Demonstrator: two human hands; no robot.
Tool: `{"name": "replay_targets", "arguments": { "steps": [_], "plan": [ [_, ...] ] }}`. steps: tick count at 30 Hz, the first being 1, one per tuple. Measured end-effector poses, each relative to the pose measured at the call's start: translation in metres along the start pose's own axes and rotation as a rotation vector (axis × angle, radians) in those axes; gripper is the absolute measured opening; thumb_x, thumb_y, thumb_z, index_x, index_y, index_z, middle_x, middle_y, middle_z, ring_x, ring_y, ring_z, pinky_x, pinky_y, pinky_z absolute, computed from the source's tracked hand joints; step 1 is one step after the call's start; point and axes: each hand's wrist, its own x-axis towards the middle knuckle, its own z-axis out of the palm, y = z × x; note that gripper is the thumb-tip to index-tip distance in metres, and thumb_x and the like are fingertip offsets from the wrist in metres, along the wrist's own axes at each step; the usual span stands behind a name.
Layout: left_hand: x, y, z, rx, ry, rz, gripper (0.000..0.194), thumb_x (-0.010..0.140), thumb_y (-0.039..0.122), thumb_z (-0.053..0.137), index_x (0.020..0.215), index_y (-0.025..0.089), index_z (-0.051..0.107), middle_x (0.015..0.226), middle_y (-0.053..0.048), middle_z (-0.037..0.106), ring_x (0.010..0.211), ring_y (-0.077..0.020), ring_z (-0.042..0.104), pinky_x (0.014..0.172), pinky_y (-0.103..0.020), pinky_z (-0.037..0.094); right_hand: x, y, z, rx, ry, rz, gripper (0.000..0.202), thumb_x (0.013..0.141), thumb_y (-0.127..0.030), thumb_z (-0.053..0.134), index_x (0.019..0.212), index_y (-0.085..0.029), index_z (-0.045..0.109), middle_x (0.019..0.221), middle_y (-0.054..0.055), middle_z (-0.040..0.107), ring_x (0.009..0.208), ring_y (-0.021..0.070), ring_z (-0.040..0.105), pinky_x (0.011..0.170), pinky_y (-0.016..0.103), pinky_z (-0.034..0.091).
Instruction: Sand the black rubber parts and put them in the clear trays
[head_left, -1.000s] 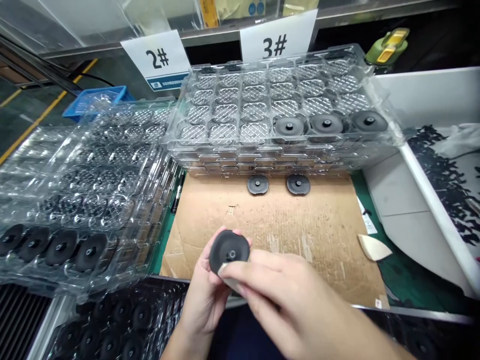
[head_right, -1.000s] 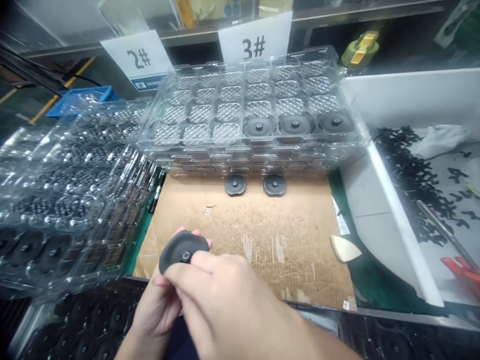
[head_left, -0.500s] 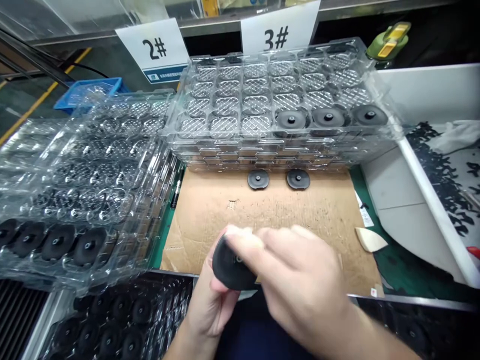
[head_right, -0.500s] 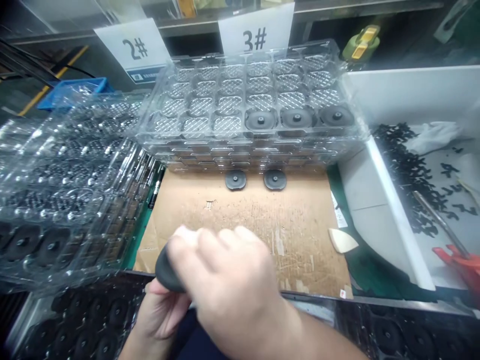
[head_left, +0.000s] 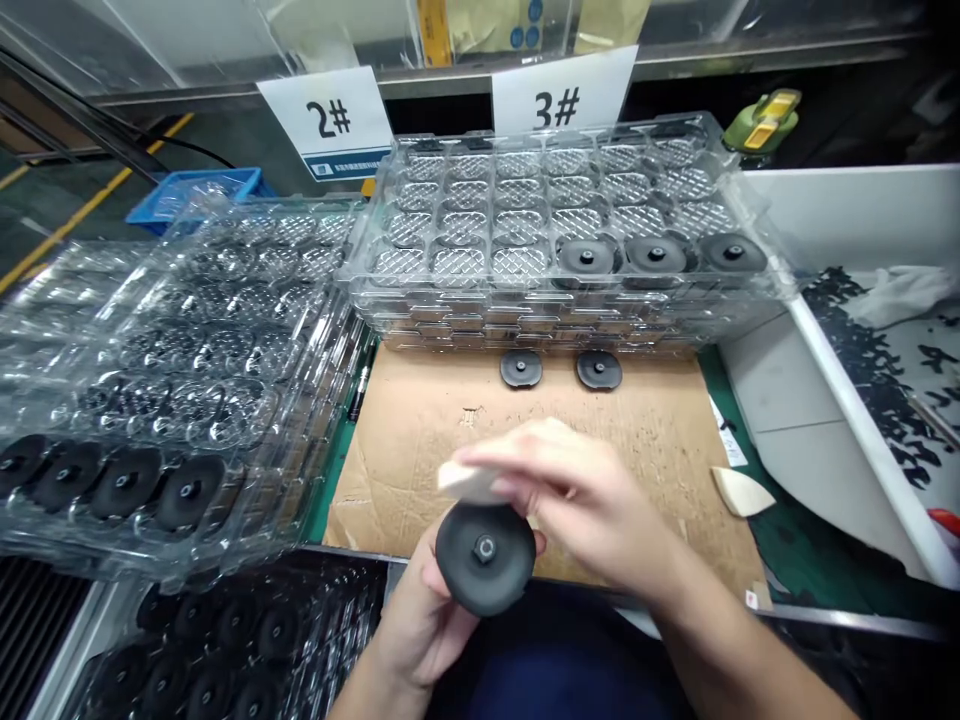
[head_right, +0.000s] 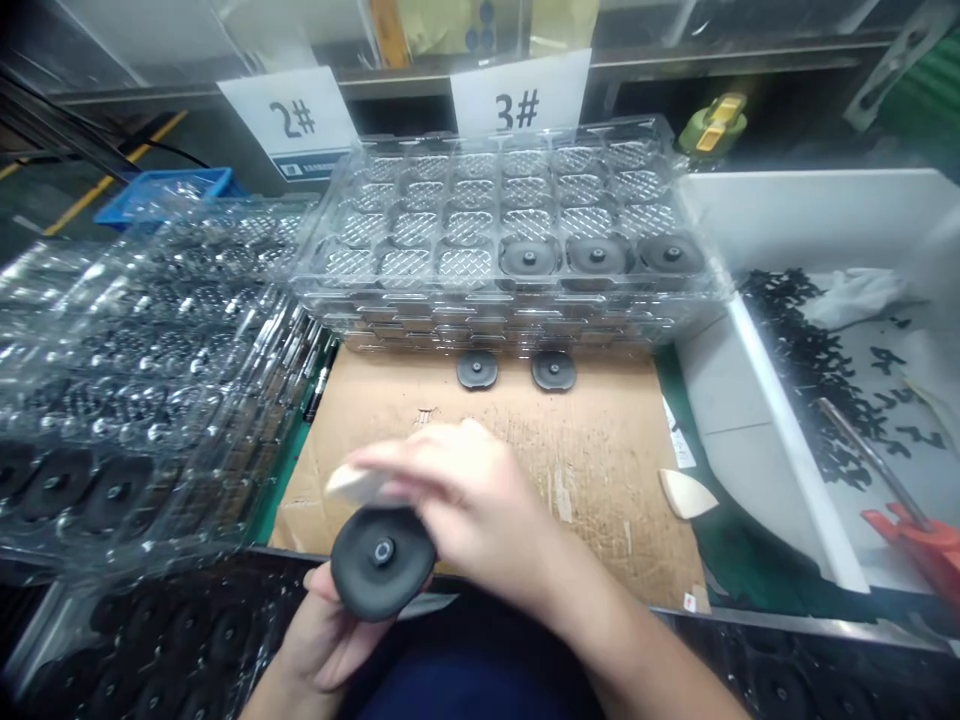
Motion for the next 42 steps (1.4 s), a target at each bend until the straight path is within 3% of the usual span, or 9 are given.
{"name": "replay_targets", "arguments": {
  "steps": [3, 10, 14, 18, 22, 27, 32, 38, 42],
  "plan": [
    [0.0, 0.007, 0.0, -0.263, -0.143, -0.118, 0.052, 0.061, 0.049, 0.07, 0.109, 0.029, 0.062, 0.11, -0.003, 0.066, 0.092, -0.022, 0.065, 0.081, -0.03, 0.051, -0.005, 0.035, 0.007, 0.068, 0.075, 0.327, 0.026, 0.087, -0.018, 0.048, 0.109, -0.027, 0.06, 0.103, 0.0, 0.064, 0.092, 0.0136, 0.058, 0.078, 0.027, 0.045],
    [-0.001, 0.012, -0.005, -0.505, -0.316, -0.142, 0.049, 0.07, 0.048, 0.06, 0.113, 0.025, 0.061, 0.111, -0.004, 0.066, 0.104, -0.0245, 0.06, 0.087, -0.029, 0.049, -0.039, 0.09, 0.062, -0.079, 0.034, 0.376, 0.04, 0.082, -0.014, 0.047, 0.12, -0.023, 0.053, 0.133, 0.011, 0.038, 0.118, 0.0264, 0.043, 0.094, 0.044, 0.04],
    [-0.002, 0.011, -0.006, -0.513, -0.335, -0.141, 0.05, 0.075, 0.054, 0.049, 0.112, 0.023, 0.061, 0.11, -0.004, 0.066, 0.099, -0.0242, 0.062, 0.083, -0.029, 0.052, -0.038, 0.08, 0.053, -0.067, 0.069, 0.358, 0.033, 0.087, -0.017, 0.041, 0.116, -0.024, 0.054, 0.121, 0.008, 0.05, 0.109, 0.0205, 0.05, 0.089, 0.038, 0.044],
    [-0.001, 0.013, -0.007, -0.372, -0.3, -0.042, 0.051, 0.081, 0.058, 0.035, 0.127, 0.037, 0.043, 0.11, -0.002, 0.064, 0.086, -0.0196, 0.066, 0.07, -0.026, 0.053, -0.036, 0.066, 0.041, -0.034, 0.011, 0.333, 0.028, 0.087, -0.018, 0.041, 0.108, -0.024, 0.059, 0.097, 0.004, 0.062, 0.089, 0.0166, 0.058, 0.078, 0.032, 0.048],
    [0.003, 0.013, -0.014, 0.2, -0.188, 0.386, 0.077, 0.078, 0.044, 0.056, 0.136, 0.044, 0.006, 0.118, -0.003, 0.054, 0.099, -0.0213, 0.058, 0.088, -0.038, 0.045, -0.043, 0.062, 0.042, -0.031, 0.005, 0.353, 0.025, 0.088, -0.019, 0.043, 0.104, -0.02, 0.061, 0.089, 0.005, 0.064, 0.083, 0.0176, 0.058, 0.075, 0.034, 0.048],
    [0.009, 0.015, -0.019, 0.859, -0.13, 0.702, 0.105, 0.07, 0.007, 0.065, 0.134, 0.045, -0.01, 0.122, -0.004, 0.046, 0.116, -0.0234, 0.044, 0.099, -0.048, 0.032, -0.051, 0.047, 0.032, 0.036, 0.106, 0.35, 0.021, 0.089, -0.02, 0.045, 0.103, -0.02, 0.06, 0.096, 0.007, 0.061, 0.089, 0.0166, 0.056, 0.077, 0.032, 0.046],
    [0.008, 0.018, -0.02, 0.918, -0.141, 0.66, 0.105, 0.07, 0.011, 0.068, 0.135, 0.041, -0.01, 0.12, -0.004, 0.048, 0.114, -0.0211, 0.046, 0.1, -0.041, 0.031, -0.051, 0.024, 0.019, 0.232, 0.15, 0.292, 0.021, 0.084, -0.02, 0.055, 0.104, -0.024, 0.06, 0.092, 0.004, 0.061, 0.078, 0.0133, 0.055, 0.068, 0.027, 0.046],
    [0.004, 0.017, -0.023, 0.823, -0.177, 0.455, 0.104, 0.07, 0.028, 0.069, 0.138, 0.032, -0.01, 0.112, -0.005, 0.054, 0.109, -0.0233, 0.05, 0.1, -0.042, 0.03, -0.034, 0.015, 0.008, 0.477, -0.218, 0.491, 0.012, 0.08, -0.026, 0.061, 0.09, -0.02, 0.066, 0.083, 0.001, 0.064, 0.073, 0.0118, 0.057, 0.063, 0.023, 0.044],
    [0.0, 0.017, -0.022, 0.749, -0.213, 0.326, 0.085, 0.064, 0.045, 0.07, 0.135, 0.029, 0.026, 0.129, -0.011, 0.04, 0.119, -0.0319, 0.042, 0.101, -0.043, 0.03, -0.026, 0.011, 0.0, 0.779, -0.328, 0.54, 0.013, 0.076, -0.02, 0.066, 0.088, -0.02, 0.066, 0.076, -0.002, 0.065, 0.067, 0.0072, 0.057, 0.063, 0.018, 0.044]
  ]
}}
